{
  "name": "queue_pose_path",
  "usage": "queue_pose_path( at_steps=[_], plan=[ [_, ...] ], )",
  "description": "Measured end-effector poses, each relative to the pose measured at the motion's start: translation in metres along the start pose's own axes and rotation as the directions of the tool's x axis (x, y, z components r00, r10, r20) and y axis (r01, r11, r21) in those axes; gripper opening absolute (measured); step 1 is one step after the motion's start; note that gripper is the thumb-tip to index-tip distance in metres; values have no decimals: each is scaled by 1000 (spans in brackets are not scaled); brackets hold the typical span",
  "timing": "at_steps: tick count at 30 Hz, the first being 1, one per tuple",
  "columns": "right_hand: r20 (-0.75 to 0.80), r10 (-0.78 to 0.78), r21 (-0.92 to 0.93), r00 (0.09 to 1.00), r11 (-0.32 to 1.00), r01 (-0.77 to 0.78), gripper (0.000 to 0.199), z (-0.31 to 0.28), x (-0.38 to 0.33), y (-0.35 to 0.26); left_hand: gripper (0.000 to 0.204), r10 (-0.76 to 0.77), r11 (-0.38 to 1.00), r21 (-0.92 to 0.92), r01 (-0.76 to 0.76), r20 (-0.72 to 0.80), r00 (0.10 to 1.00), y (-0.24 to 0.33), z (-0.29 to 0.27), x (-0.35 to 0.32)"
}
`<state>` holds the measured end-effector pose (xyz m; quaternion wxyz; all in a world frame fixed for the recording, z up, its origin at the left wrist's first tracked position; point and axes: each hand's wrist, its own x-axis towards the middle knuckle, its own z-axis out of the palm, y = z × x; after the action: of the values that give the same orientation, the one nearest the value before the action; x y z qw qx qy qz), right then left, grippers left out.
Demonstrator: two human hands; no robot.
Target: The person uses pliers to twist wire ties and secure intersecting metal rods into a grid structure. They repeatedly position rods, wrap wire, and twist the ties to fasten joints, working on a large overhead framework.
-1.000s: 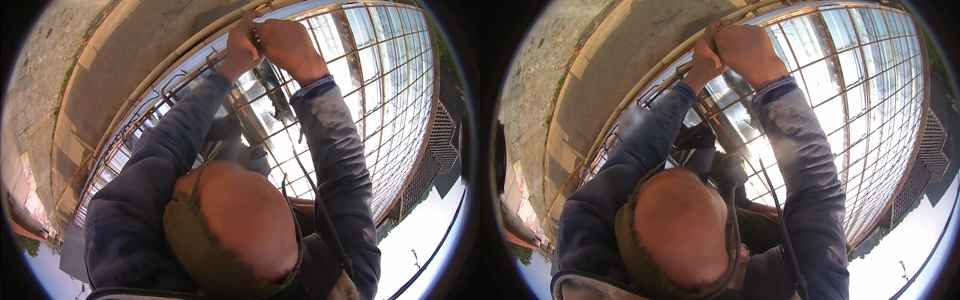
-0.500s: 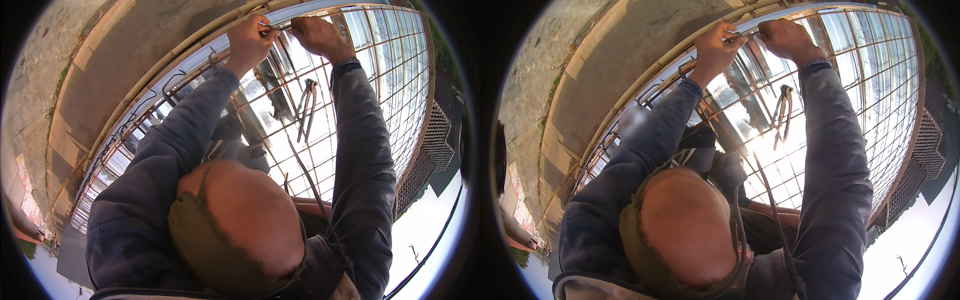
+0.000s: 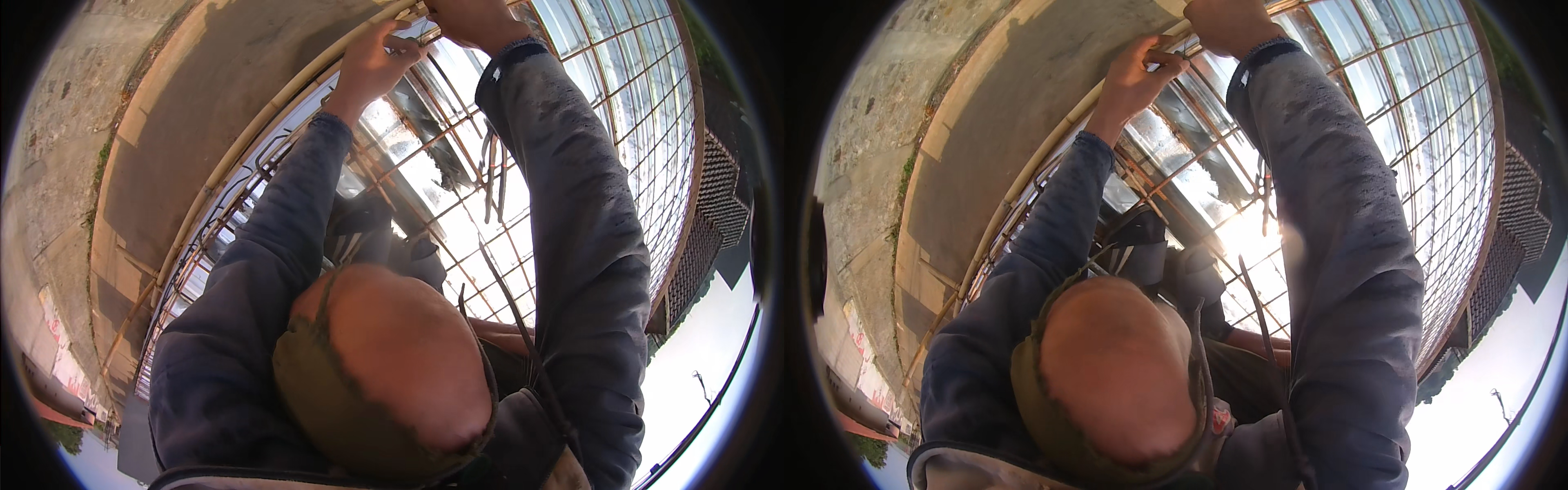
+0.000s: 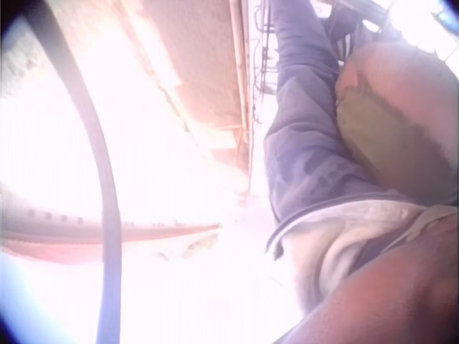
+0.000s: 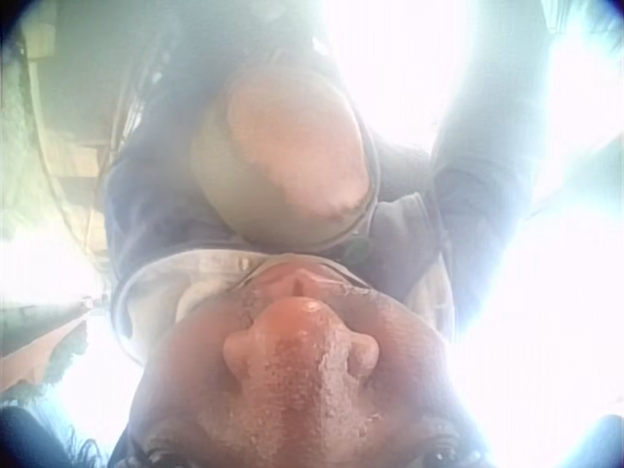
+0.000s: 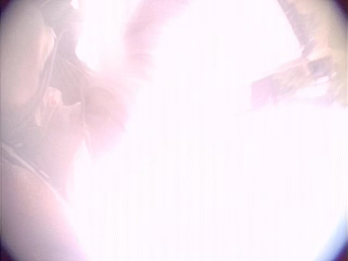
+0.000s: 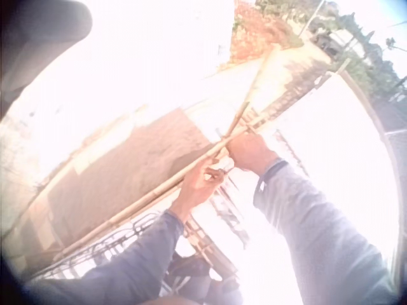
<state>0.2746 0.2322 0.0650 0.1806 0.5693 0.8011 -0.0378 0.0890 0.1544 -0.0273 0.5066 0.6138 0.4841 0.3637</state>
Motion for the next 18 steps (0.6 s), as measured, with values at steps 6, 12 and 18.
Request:
queue_pose_path(
  at_steps=[6,12,18],
  plan=[
    [-612,-268,-77,744,957,281,13,-30,-148,45,71,-54,916,401,32,43,998,14,-5,23],
    [416,150,542,897,751,-377,58,108,-311,18,63,69,895,429,-124,142,988,28,1,48],
    [241,288,652,927,659,-374,49,153,-330,-28,39,8,928,371,-44,98,995,53,-13,70]
  ],
)
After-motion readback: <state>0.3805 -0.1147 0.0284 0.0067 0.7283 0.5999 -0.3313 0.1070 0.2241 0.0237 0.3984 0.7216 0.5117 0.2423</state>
